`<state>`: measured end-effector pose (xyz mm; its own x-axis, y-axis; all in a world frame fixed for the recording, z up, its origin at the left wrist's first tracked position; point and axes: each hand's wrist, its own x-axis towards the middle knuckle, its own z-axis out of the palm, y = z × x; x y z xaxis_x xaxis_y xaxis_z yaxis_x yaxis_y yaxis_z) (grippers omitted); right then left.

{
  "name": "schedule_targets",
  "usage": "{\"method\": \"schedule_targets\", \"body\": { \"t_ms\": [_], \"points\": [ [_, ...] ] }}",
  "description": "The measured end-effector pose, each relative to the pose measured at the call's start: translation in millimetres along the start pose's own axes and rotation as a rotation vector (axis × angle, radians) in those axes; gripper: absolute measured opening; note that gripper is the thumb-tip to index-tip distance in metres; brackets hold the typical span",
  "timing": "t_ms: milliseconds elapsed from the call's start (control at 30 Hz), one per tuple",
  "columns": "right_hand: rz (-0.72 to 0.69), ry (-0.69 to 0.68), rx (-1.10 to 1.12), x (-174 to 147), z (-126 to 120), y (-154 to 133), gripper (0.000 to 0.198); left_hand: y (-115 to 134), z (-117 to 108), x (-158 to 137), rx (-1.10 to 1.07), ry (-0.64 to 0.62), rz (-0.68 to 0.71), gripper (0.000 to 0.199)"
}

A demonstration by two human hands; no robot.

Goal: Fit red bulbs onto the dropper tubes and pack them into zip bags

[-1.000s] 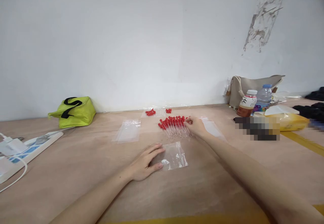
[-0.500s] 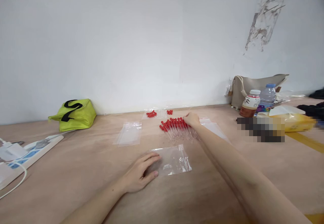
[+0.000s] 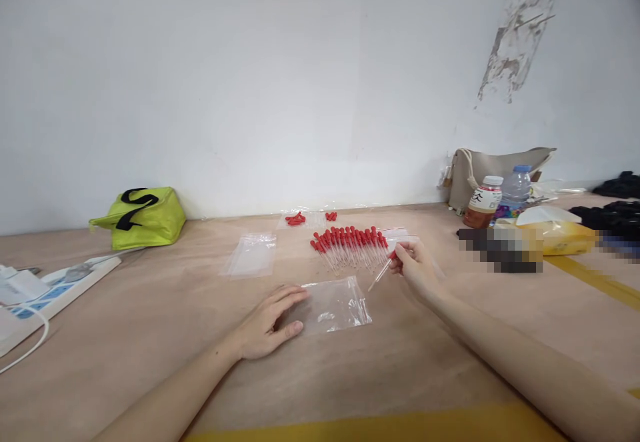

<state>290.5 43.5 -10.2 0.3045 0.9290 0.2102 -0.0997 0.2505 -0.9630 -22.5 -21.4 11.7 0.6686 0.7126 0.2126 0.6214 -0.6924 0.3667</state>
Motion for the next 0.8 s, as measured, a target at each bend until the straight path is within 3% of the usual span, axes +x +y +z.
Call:
{"method": "schedule_targets", "body": {
  "t_ms": [333,467,533,633,800],
  "points": [
    [0.324,-0.027,0.261,-22.0,10.9,1.6,0.01,-5.4,6.5,4.0,0.06,-0.064,0.005,0.056],
    [0.394,-0.216,0.211,-28.1,8.7,1.3,0.011,-0.3,10.4,8.0,0.073,-0.077,0.009,0.061],
    [0.347,-0.366,0.068,-28.0,3.8,1.2,0.016,1.9,11.5,9.0,0.072,-0.08,0.021,0.062],
    [0.117,-0.573,-0.232,-25.0,-4.8,-0.2,0.023,2.0,12.0,8.9,0.073,-0.077,0.03,0.064],
    [-0.278,-0.704,-0.515,-23.6,-7.4,1.1,0.022,-0.5,12.3,7.9,0.072,-0.071,0.014,0.063]
  ]
}}
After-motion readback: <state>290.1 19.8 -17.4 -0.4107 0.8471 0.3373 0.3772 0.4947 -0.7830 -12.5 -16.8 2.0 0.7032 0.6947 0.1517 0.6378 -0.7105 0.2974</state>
